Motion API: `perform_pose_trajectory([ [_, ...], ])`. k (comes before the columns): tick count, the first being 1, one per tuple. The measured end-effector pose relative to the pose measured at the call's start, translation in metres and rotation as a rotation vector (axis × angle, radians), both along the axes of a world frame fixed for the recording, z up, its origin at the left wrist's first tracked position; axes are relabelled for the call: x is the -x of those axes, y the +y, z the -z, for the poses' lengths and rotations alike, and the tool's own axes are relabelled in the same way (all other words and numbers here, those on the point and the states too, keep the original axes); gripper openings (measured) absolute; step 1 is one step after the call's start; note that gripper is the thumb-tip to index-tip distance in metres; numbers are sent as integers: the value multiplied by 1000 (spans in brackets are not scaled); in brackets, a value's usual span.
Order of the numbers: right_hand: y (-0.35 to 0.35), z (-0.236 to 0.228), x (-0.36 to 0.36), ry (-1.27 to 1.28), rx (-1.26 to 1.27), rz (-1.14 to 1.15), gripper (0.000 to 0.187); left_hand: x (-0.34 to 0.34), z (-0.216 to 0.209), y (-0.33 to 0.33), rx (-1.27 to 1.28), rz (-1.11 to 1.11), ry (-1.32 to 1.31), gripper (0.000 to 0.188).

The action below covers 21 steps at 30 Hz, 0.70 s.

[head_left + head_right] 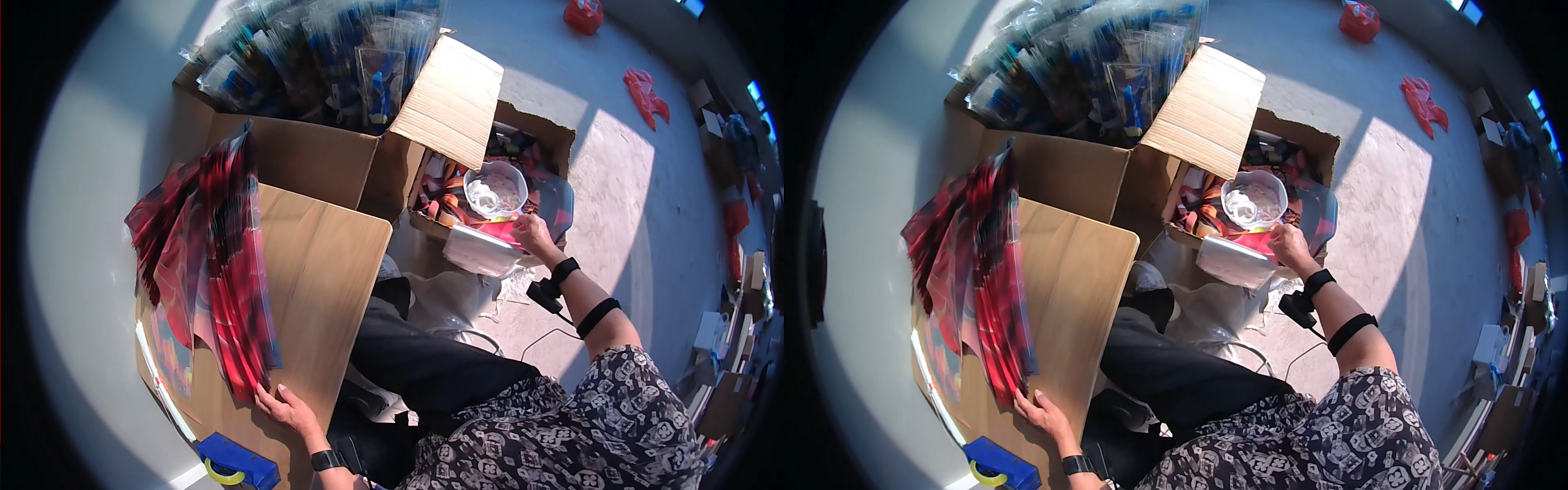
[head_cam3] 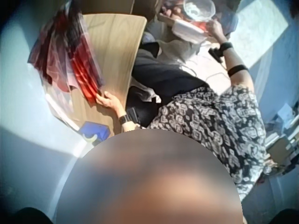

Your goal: Assemble small components of a product, such as kite or toy parts, by hand.

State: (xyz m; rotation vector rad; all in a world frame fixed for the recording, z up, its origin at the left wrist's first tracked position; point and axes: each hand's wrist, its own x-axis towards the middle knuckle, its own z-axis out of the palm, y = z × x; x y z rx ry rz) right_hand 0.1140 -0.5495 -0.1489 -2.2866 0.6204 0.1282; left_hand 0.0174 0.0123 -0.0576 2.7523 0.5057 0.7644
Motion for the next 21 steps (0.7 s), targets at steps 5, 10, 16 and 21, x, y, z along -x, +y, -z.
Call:
perform_pose_trajectory([
  [5,11,-4,-26,-140,192,73,15,2,-3,-1,-5,-19,23,43],
  [10,12,0,-41,-166,318,66,16,4,-2,1,30,-25,55,44],
  [16,4,4,-44,-5,396,-118,16,1,0,0,-25,-13,28,43],
  [21,-3,9,-49,71,482,-219,19,-4,-2,-6,-3,-10,33,44],
])
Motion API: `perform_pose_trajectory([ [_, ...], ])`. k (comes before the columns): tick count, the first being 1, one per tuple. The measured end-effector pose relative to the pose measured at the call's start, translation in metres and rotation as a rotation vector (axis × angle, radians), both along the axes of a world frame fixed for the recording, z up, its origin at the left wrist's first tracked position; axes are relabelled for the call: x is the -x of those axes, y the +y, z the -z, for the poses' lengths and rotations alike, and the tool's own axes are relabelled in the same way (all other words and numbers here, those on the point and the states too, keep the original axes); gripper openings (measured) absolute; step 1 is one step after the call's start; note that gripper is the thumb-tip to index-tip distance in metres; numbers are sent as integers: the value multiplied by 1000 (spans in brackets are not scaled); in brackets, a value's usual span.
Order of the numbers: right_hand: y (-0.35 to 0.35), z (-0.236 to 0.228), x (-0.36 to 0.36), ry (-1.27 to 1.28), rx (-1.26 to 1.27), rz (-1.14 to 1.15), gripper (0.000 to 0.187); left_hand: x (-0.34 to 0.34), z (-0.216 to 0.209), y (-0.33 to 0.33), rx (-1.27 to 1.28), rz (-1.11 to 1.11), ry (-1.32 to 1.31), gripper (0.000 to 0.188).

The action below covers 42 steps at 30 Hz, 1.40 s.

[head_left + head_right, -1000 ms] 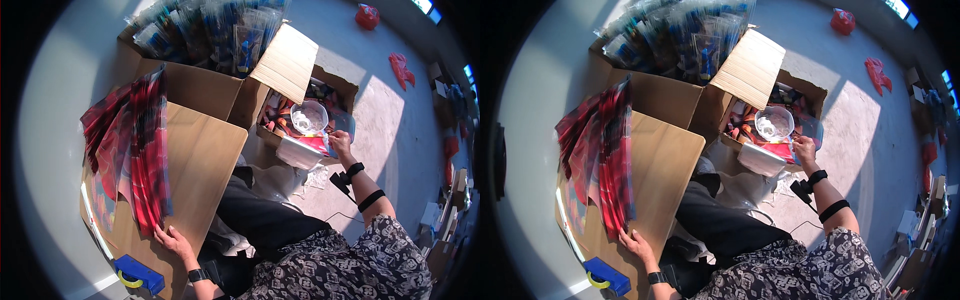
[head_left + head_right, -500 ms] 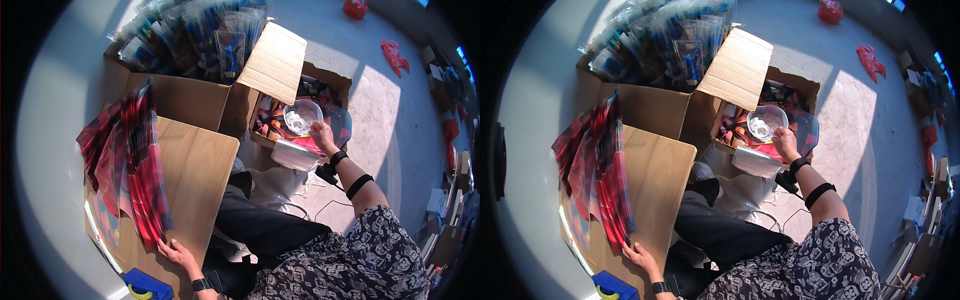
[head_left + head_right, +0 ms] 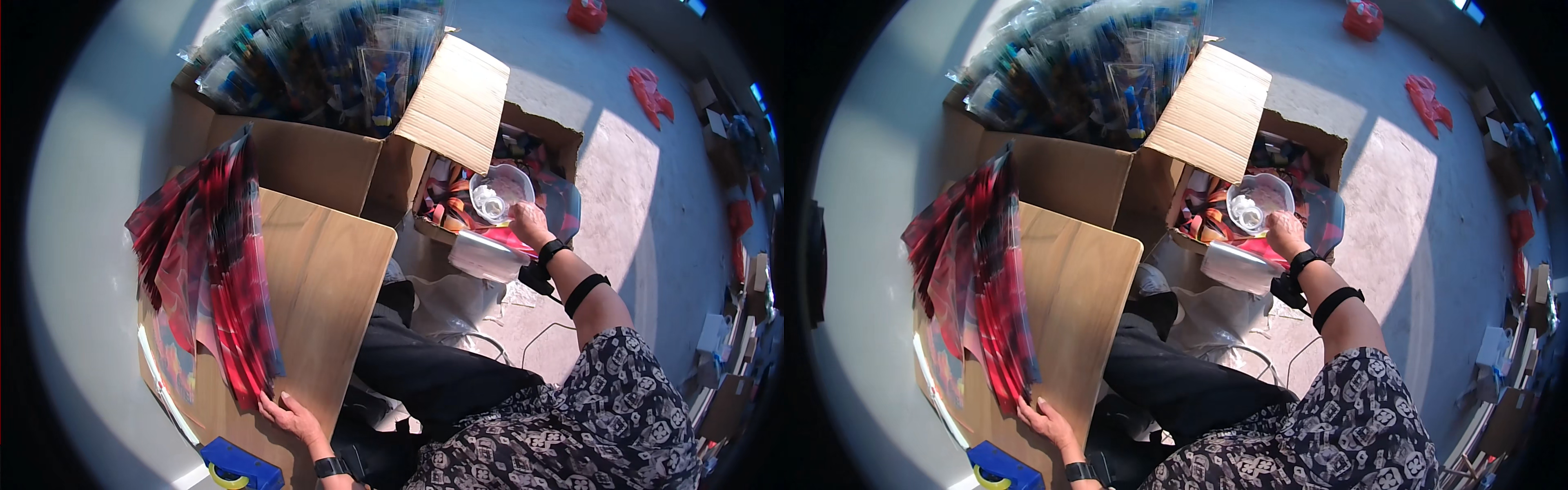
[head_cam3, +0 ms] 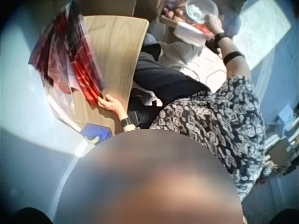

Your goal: Assemble small components of a product, such as kite or toy parts, by hand.

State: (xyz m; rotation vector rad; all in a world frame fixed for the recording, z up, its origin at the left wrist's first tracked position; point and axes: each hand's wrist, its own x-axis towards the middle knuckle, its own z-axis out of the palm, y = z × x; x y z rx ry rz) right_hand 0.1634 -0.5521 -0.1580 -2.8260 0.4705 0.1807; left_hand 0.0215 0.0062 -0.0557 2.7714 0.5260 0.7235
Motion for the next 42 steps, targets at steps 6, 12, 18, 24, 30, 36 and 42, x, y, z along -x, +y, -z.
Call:
perform_pose_trajectory([
  [6,38,-27,-4,-353,-62,-55,8,8,-6,13,86,-29,-18,49],
  [12,123,-88,14,-605,-481,-291,3,2,-13,-3,197,-30,-115,55],
  [18,289,-144,48,-517,-883,-801,9,3,-83,7,242,25,-242,50],
  [24,391,-154,54,-243,-1052,-1024,12,28,-218,85,351,97,-164,24],
  [30,448,-146,71,-192,-1026,-1214,12,102,-236,276,504,-215,192,7],
  [36,482,-131,91,-299,-830,-1325,16,128,-190,381,587,-268,402,5],
  [42,498,-139,93,-300,-801,-1321,18,105,-121,439,349,-247,348,7],
])
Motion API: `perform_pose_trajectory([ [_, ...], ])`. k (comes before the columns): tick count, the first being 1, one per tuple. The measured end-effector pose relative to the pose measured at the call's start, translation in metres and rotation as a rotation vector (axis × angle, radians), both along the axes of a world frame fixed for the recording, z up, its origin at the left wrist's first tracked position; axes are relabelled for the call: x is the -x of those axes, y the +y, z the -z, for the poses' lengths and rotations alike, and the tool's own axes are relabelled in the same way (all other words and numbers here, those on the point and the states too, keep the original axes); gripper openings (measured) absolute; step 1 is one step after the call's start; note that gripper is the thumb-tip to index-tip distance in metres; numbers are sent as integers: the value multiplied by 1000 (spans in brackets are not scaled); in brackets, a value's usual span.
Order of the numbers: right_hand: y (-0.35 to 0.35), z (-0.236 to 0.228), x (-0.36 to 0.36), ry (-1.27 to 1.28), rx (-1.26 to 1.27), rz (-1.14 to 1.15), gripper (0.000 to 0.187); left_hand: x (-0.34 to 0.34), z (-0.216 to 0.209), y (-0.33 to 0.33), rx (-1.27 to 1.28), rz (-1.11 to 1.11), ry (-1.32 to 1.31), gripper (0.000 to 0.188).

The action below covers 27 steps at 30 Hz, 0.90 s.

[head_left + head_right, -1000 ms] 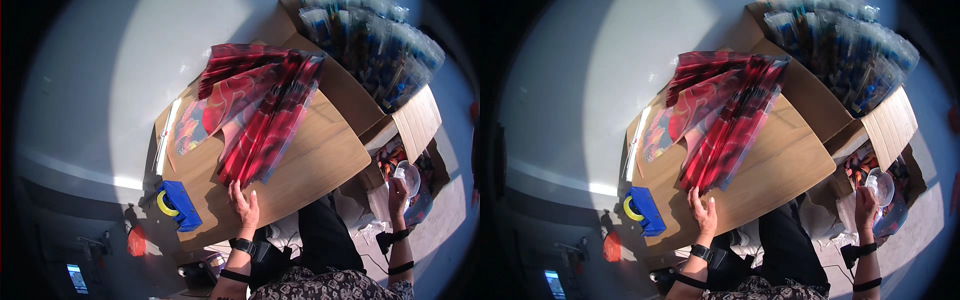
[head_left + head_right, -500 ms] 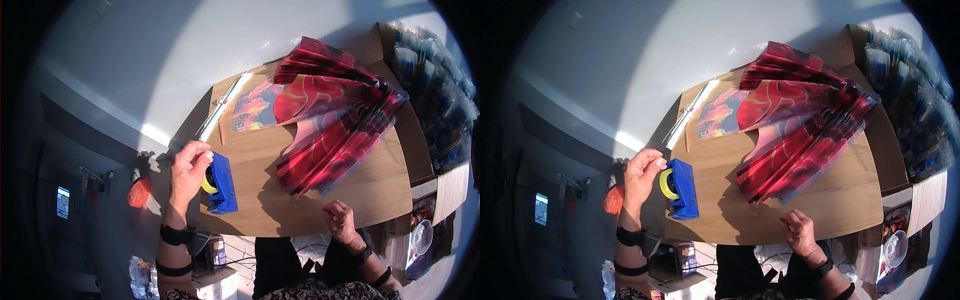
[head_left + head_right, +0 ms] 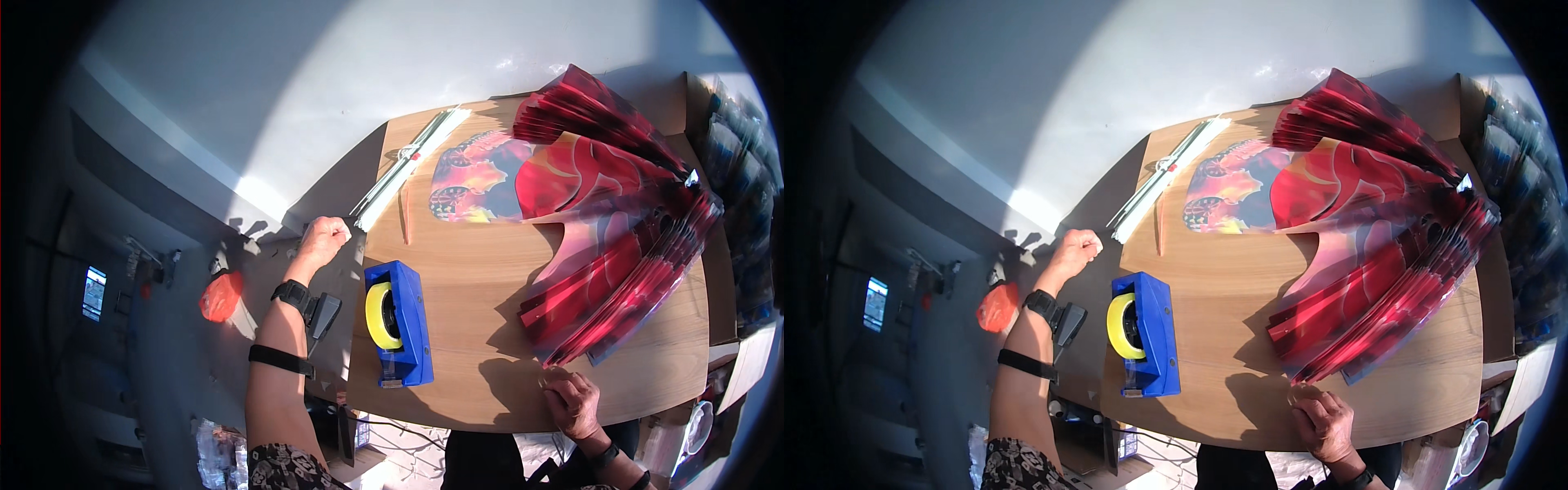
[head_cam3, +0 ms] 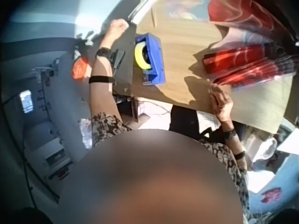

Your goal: Assemble small components of a product, such as kite or toy parts, by hand.

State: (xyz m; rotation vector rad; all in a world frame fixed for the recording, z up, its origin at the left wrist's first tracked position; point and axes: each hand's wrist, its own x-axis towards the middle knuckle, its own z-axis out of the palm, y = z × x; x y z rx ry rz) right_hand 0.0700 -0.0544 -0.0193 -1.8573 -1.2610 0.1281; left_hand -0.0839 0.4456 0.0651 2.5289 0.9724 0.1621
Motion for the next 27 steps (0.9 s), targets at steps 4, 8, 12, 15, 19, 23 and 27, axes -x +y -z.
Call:
perform_pose_trajectory([
  [4,3,0,0,-26,30,20,20,-21,27,21,-220,116,-59,14],
  [8,7,2,-1,-32,36,27,22,-39,40,33,-264,111,62,21],
  [12,9,-4,1,-59,57,32,23,-49,52,34,-436,126,161,15],
  [15,8,2,0,-47,66,34,23,-58,61,30,-494,66,232,17],
  [19,12,-4,2,-70,63,36,23,-61,63,31,-561,116,181,19],
  [23,12,0,1,-50,65,30,22,-69,60,19,-541,57,150,21],
  [27,10,-2,2,-57,48,30,21,-70,53,19,-305,-20,287,25],
])
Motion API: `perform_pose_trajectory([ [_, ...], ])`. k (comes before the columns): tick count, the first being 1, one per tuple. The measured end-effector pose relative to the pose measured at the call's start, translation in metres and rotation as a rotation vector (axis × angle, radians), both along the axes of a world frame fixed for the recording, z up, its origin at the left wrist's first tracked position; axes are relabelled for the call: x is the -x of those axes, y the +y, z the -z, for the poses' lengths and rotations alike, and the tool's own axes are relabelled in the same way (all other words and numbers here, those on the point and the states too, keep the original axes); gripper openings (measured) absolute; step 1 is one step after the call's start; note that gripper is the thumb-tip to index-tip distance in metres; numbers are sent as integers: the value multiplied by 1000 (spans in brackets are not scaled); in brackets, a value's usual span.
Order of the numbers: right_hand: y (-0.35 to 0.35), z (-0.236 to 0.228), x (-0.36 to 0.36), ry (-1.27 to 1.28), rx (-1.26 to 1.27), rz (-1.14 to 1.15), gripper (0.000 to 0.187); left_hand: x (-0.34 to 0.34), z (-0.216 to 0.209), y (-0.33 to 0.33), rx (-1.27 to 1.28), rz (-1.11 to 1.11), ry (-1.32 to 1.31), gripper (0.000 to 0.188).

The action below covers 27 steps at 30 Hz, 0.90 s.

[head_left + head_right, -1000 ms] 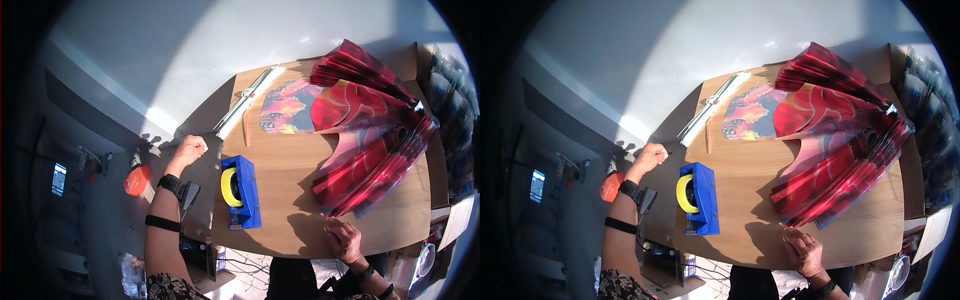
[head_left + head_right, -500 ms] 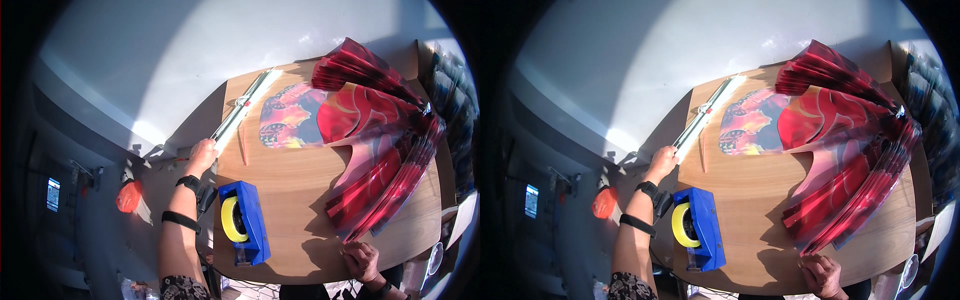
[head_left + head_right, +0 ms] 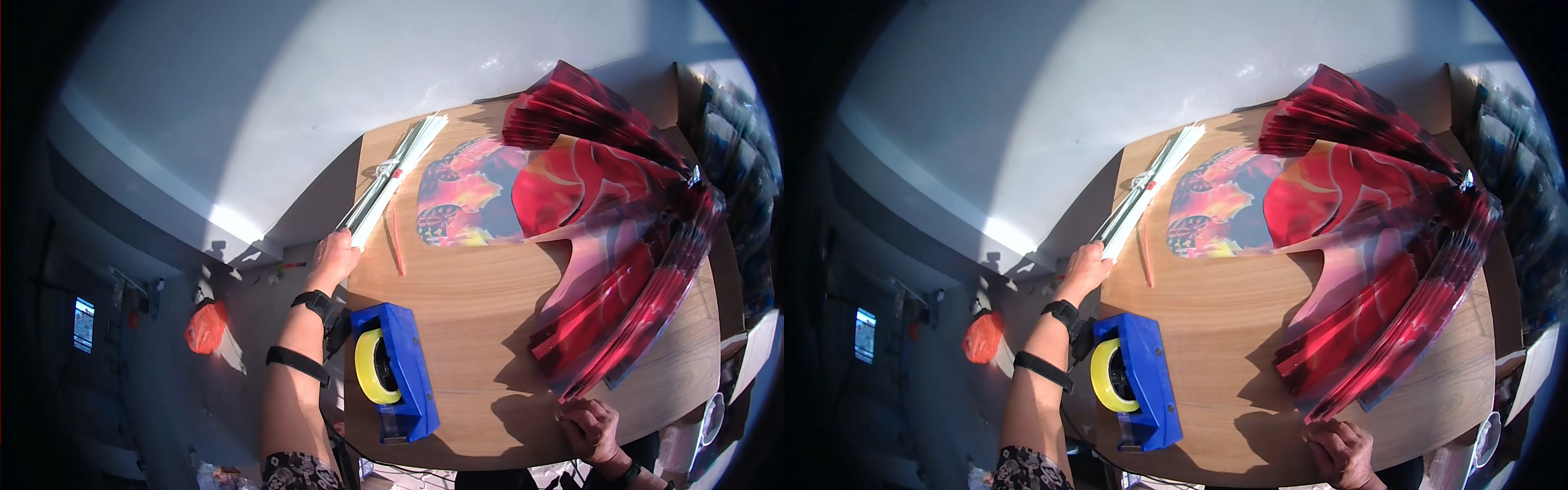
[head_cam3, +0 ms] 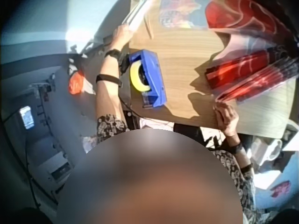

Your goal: Assemble small components of a product, such as kite or toy parts, by hand.

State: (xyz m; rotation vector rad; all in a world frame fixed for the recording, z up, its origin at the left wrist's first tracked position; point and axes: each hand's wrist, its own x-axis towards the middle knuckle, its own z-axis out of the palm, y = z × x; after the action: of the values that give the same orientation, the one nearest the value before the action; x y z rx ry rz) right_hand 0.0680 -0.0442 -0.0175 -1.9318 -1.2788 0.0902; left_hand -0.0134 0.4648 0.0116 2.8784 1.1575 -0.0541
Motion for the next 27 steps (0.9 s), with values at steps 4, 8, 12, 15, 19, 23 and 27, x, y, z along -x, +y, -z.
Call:
perform_pose_trajectory([
  [4,-1,-1,-1,6,16,-7,22,2,0,6,-109,113,57,26],
  [8,0,-3,0,-8,1,4,22,11,-11,20,-193,212,-184,19],
  [12,-2,4,-5,-3,-10,10,22,-22,-58,-13,658,-286,-322,15],
  [15,-6,5,-7,14,-23,-4,23,-28,-69,-25,869,-347,-413,21],
  [19,-10,6,-7,23,-30,-10,24,-38,-96,-53,1110,-372,-599,27],
  [23,-16,3,-4,13,-51,-10,21,-28,-128,-97,1198,-359,-749,31],
  [27,-24,8,-3,57,-94,3,23,-5,-156,-170,1212,-264,-864,34],
])
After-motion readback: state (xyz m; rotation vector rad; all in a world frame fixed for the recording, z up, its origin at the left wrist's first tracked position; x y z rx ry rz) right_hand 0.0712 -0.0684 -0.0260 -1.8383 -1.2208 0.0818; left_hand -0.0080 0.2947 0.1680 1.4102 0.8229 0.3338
